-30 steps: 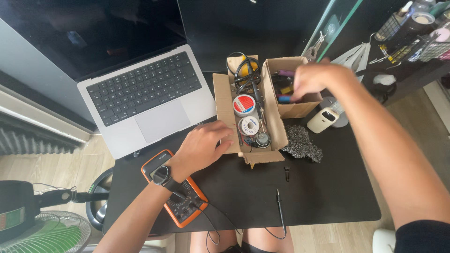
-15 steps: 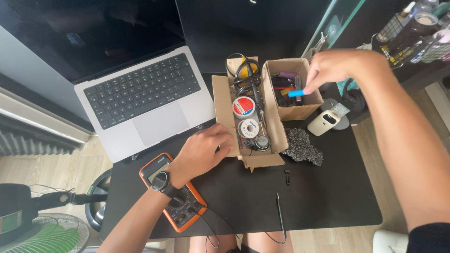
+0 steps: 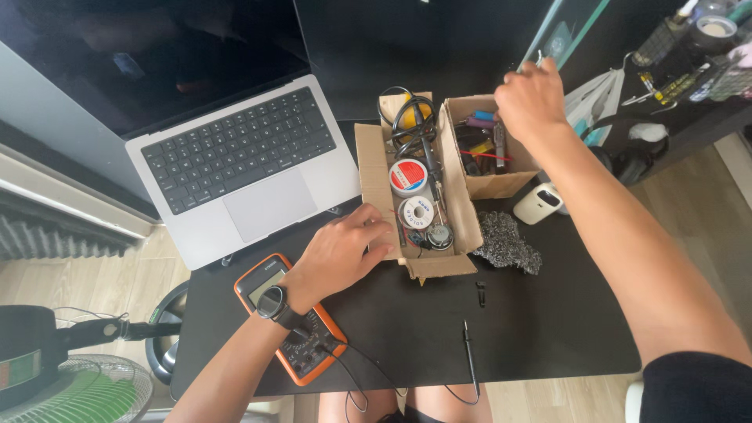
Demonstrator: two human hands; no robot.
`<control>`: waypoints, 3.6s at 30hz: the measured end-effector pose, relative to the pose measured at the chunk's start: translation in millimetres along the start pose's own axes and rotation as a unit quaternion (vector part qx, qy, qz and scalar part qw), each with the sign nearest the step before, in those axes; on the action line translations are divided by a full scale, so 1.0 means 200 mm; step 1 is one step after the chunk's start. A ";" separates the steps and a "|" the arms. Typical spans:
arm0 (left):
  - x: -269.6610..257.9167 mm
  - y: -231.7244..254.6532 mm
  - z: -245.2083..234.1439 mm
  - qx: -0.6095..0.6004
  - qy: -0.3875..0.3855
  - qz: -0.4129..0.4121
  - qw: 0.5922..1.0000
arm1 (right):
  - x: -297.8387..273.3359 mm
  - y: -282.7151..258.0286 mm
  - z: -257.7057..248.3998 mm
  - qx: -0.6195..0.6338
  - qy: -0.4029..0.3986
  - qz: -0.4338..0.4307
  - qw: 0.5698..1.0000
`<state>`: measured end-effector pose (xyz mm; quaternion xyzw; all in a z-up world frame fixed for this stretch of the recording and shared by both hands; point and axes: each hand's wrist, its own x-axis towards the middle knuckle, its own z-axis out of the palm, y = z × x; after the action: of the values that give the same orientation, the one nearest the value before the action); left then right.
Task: The person assembles electronic components by inserting a small circuit board into a metal flashlight housing, handling wires and batteries, and using a multimeter to test the connections.
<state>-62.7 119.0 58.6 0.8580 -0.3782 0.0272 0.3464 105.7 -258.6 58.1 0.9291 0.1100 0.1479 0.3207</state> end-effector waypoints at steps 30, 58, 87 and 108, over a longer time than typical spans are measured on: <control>0.12 0.19 0.00 -0.019 0.057 0.046 0.997 | -0.04 -0.18 -0.12 0.150 -0.241 0.132 0.950; -0.23 0.34 0.04 -0.507 0.195 -0.197 0.816 | -0.86 -0.90 -1.11 0.880 -0.044 0.110 0.459; -1.02 0.16 0.09 0.143 0.237 -0.123 0.953 | -1.07 -1.29 -1.18 0.572 0.113 -0.085 0.808; -0.99 0.14 0.16 0.105 0.220 -0.122 0.962 | -1.13 -1.45 -1.17 0.598 0.117 -0.077 0.789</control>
<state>-229.7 210.6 -10.0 0.9020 -0.1803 0.2126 0.3296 -218.7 29.4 5.1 0.8990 0.2846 0.1347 -0.3043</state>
